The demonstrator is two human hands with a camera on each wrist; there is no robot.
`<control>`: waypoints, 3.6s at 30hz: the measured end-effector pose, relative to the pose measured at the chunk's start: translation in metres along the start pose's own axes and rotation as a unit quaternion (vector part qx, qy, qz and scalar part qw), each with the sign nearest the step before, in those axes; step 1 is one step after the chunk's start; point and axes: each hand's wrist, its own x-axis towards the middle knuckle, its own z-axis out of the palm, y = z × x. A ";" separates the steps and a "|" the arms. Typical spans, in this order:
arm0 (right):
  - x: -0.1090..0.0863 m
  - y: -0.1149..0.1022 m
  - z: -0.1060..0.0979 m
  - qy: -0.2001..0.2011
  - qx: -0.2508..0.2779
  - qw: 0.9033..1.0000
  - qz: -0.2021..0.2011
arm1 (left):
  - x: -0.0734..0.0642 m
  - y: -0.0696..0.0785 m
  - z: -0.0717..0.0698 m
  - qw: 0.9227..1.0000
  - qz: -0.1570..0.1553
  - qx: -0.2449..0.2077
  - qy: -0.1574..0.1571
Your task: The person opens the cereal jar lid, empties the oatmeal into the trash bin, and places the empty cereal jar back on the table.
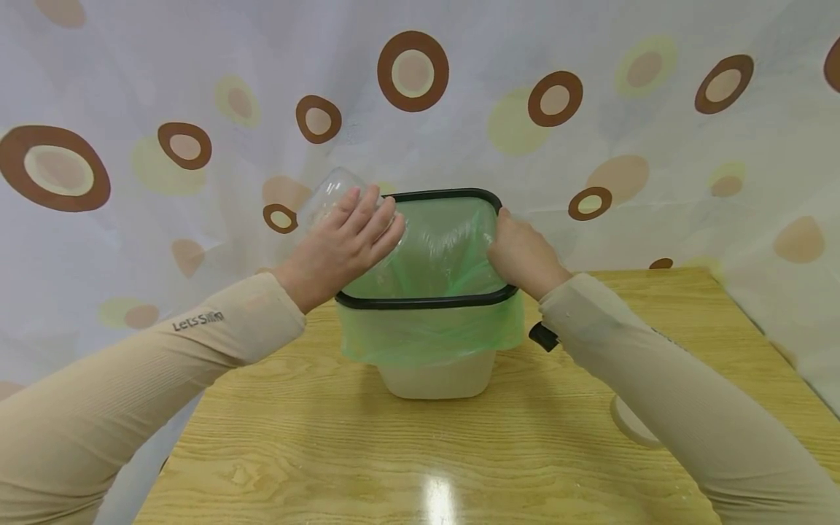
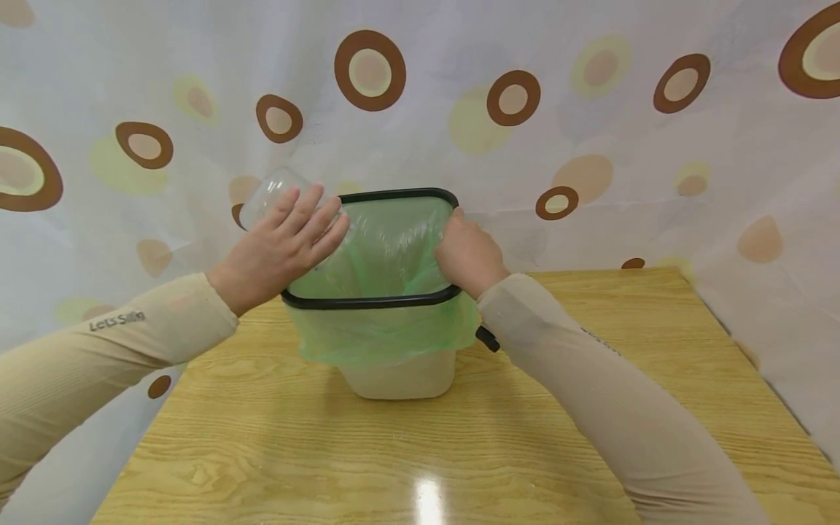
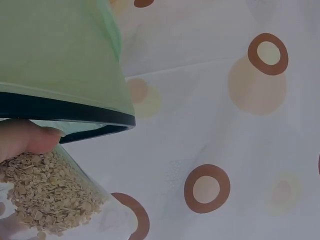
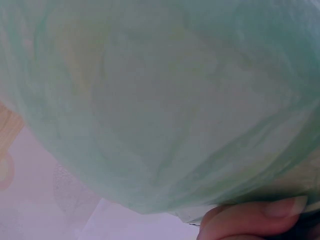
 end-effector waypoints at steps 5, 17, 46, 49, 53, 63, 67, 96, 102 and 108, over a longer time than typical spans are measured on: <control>0.000 0.000 0.000 -0.002 0.003 1.000 0.000 | -0.001 0.000 -0.001 1.000 0.008 0.003 -0.010; 0.000 0.001 0.000 -0.002 0.001 1.000 -0.004 | 0.001 -0.002 0.000 1.000 0.004 0.011 0.004; -0.002 0.000 0.000 -0.005 0.009 1.000 0.000 | -0.001 -0.001 -0.003 0.997 0.040 0.057 -0.022; -0.002 0.000 0.000 -0.004 0.009 1.000 -0.002 | -0.001 -0.001 -0.003 0.997 0.041 0.057 -0.019; -0.002 0.000 0.000 -0.003 0.009 1.000 -0.005 | 0.000 -0.001 -0.002 0.997 0.043 0.055 -0.018; -0.001 0.000 0.000 -0.004 0.008 1.000 -0.005 | 0.000 -0.001 -0.003 0.997 0.043 0.058 -0.018; -0.001 0.000 0.000 -0.002 0.004 1.000 -0.008 | 0.002 -0.001 -0.003 0.997 0.043 0.058 -0.020; -0.002 0.002 0.000 -0.004 0.013 1.000 -0.008 | 0.011 -0.001 0.000 0.998 0.022 0.062 -0.004; -0.002 0.001 0.000 -0.005 0.016 1.000 -0.008 | 0.010 0.001 0.001 0.998 0.020 0.066 -0.002; -0.001 0.002 0.000 -0.005 0.015 1.000 -0.010 | 0.010 0.000 -0.001 0.997 0.027 0.069 -0.003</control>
